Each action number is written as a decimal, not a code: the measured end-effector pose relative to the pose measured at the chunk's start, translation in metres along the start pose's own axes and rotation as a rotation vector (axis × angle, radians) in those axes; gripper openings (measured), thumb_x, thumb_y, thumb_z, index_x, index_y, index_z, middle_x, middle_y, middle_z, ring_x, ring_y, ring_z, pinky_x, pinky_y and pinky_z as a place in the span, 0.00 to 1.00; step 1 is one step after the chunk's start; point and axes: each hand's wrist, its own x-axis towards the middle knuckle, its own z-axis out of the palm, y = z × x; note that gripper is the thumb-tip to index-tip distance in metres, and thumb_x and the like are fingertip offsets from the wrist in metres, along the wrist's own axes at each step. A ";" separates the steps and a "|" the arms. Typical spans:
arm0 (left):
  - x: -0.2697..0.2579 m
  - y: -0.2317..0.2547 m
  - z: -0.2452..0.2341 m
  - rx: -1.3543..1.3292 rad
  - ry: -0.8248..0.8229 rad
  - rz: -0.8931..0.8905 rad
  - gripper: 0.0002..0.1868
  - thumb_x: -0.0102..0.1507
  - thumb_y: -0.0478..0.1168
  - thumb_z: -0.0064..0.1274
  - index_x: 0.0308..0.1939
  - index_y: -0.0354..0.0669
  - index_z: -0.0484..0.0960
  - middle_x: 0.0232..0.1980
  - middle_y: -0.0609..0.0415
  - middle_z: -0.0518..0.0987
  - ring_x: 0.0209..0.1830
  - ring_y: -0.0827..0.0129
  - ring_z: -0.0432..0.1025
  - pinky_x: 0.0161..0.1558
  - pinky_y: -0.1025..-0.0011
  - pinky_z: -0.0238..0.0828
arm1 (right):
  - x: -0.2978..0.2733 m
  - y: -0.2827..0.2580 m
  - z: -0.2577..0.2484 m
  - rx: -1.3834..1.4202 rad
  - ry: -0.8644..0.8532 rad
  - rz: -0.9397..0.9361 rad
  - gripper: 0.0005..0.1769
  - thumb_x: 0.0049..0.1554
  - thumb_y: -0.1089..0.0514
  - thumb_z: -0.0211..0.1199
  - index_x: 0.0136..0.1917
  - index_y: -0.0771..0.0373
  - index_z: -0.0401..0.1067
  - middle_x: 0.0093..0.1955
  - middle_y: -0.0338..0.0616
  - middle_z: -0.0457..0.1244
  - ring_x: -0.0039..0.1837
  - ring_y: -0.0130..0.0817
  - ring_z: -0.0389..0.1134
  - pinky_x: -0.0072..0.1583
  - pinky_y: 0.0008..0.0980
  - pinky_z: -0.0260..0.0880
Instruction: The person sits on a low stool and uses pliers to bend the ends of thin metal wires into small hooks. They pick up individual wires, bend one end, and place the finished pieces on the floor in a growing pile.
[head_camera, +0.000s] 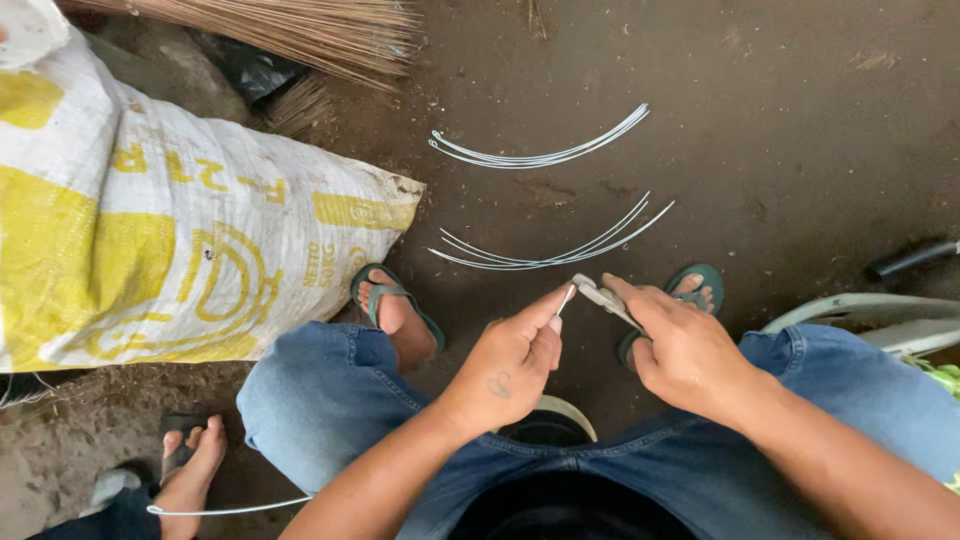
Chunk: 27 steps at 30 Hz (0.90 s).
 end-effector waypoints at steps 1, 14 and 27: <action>0.001 0.002 -0.001 0.005 0.009 -0.026 0.25 0.72 0.35 0.39 0.75 0.42 0.66 0.27 0.53 0.74 0.26 0.70 0.71 0.35 0.71 0.74 | 0.002 -0.001 -0.002 -0.035 0.005 -0.014 0.42 0.42 0.70 0.56 0.72 0.63 0.62 0.55 0.58 0.67 0.52 0.58 0.70 0.51 0.50 0.70; -0.002 0.001 -0.001 0.120 0.075 -0.030 0.23 0.70 0.34 0.45 0.70 0.43 0.72 0.30 0.41 0.77 0.24 0.60 0.74 0.33 0.67 0.73 | 0.005 -0.004 -0.002 -0.340 0.094 -0.129 0.36 0.42 0.68 0.61 0.66 0.61 0.70 0.44 0.48 0.69 0.38 0.46 0.72 0.41 0.42 0.72; -0.003 -0.001 0.002 0.146 0.150 0.155 0.22 0.69 0.32 0.47 0.69 0.39 0.73 0.50 0.37 0.82 0.46 0.50 0.80 0.46 0.66 0.76 | 0.006 -0.004 0.000 -0.313 0.129 -0.150 0.32 0.44 0.69 0.61 0.64 0.62 0.71 0.41 0.48 0.68 0.38 0.47 0.71 0.42 0.43 0.72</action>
